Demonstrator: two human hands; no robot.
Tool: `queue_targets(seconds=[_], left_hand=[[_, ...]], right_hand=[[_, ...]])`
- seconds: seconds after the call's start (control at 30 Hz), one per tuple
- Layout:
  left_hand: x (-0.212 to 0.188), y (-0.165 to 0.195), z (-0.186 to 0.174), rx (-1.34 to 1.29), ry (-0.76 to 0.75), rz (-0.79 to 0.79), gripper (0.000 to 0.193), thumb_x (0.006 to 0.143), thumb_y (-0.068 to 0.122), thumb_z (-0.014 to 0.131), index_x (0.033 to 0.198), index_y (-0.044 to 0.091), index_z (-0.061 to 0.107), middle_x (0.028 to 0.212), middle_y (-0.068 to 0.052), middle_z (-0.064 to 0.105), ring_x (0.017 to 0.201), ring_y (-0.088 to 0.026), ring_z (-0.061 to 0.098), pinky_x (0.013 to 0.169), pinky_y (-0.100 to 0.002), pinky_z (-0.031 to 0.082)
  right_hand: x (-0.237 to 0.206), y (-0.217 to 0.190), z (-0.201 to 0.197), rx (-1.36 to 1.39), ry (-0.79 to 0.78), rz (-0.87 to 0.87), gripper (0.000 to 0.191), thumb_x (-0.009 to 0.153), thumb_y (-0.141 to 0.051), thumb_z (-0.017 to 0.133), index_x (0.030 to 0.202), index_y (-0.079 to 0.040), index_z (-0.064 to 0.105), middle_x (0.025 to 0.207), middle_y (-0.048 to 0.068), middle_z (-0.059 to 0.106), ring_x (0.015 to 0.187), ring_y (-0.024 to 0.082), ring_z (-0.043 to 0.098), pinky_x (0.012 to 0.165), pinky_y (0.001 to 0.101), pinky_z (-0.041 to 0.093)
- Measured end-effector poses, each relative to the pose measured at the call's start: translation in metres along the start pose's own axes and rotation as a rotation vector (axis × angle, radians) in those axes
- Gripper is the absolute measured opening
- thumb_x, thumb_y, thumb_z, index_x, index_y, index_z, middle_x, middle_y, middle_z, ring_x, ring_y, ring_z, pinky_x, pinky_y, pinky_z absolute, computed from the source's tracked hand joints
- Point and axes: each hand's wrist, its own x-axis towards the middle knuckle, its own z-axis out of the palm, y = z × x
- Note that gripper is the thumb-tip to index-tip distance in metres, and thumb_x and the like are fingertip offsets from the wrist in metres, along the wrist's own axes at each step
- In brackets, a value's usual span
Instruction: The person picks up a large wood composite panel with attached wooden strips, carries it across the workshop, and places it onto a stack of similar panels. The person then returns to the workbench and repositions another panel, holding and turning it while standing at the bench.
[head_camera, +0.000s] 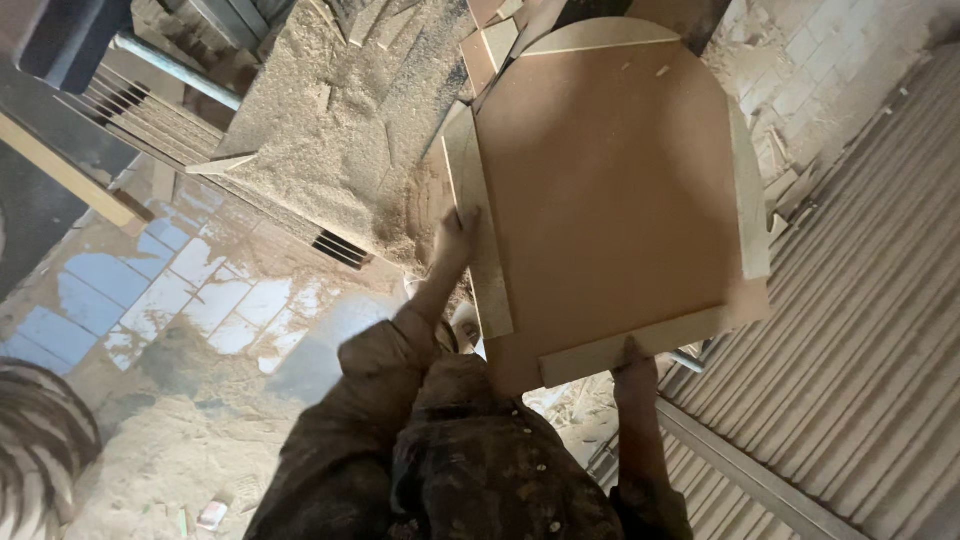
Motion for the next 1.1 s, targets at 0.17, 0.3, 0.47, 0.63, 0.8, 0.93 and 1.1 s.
queue_targets(seconds=[0.17,0.3,0.47,0.63,0.8,0.93,1.1], left_hand=[[0.006,-0.011,0.014,0.091,0.075,0.144,0.049,0.098,0.048,0.058,0.1,0.0,0.069,0.079,-0.023,0.072,0.076,-0.042,0.074,0.069,-0.051,0.057],[0.034,0.002,0.025,0.163,0.124,0.193,0.049,0.097,0.049,0.058,0.101,0.002,0.071,0.083,-0.025,0.073,0.082,-0.046,0.071,0.072,-0.054,0.055],[0.047,0.022,0.033,0.224,0.134,0.147,0.055,0.099,0.054,0.059,0.096,-0.001,0.069,0.085,-0.027,0.072,0.084,-0.046,0.072,0.074,-0.055,0.055],[0.061,0.06,0.04,0.216,0.135,0.151,0.054,0.095,0.054,0.055,0.099,0.002,0.071,0.088,-0.028,0.073,0.087,-0.049,0.07,0.076,-0.057,0.054],[0.075,0.083,0.045,0.249,0.158,0.204,0.057,0.097,0.056,0.055,0.102,0.001,0.07,0.089,-0.029,0.072,0.089,-0.05,0.07,0.08,-0.057,0.054],[0.094,0.101,0.055,0.16,0.123,0.193,0.059,0.095,0.057,0.056,0.102,-0.001,0.069,0.088,-0.028,0.073,0.088,-0.049,0.071,0.079,-0.057,0.055],[0.096,0.102,0.052,0.339,0.134,0.379,0.054,0.099,0.052,0.055,0.103,0.001,0.071,0.09,-0.028,0.072,0.089,-0.049,0.07,0.075,-0.057,0.055]], right_hand=[[0.008,0.007,0.013,-0.413,-0.062,-0.145,0.043,0.109,-0.031,0.06,0.131,0.006,0.055,0.118,0.017,0.064,0.105,0.026,0.065,0.081,0.0403,0.057],[0.025,-0.006,0.025,-1.511,-0.017,-0.717,0.056,0.094,-0.026,0.072,0.142,-0.004,0.054,0.123,0.021,0.062,0.107,0.033,0.065,0.086,0.0427,0.06],[0.04,-0.023,0.044,0.012,0.03,0.043,0.041,0.105,-0.033,0.063,0.136,-0.008,0.054,0.124,0.01,0.062,0.113,0.026,0.063,0.088,0.0454,0.056],[0.053,-0.032,0.058,0.136,0.066,0.069,0.04,0.101,-0.031,0.065,0.135,-0.012,0.057,0.12,0.003,0.066,0.11,0.023,0.065,0.089,0.0443,0.059],[0.068,-0.049,0.067,0.083,0.063,-0.004,0.031,0.11,-0.03,0.068,0.127,-0.006,0.057,0.103,0.003,0.058,0.095,0.021,0.056,0.078,0.0416,0.052],[0.077,-0.064,0.079,0.12,0.084,0.001,0.031,0.109,-0.029,0.067,0.126,-0.005,0.058,0.103,0.004,0.059,0.094,0.021,0.058,0.077,0.0397,0.052],[0.064,-0.064,0.071,0.069,0.075,-0.033,0.033,0.109,-0.031,0.066,0.129,-0.006,0.059,0.11,0.006,0.063,0.098,0.021,0.061,0.079,0.0384,0.052]])
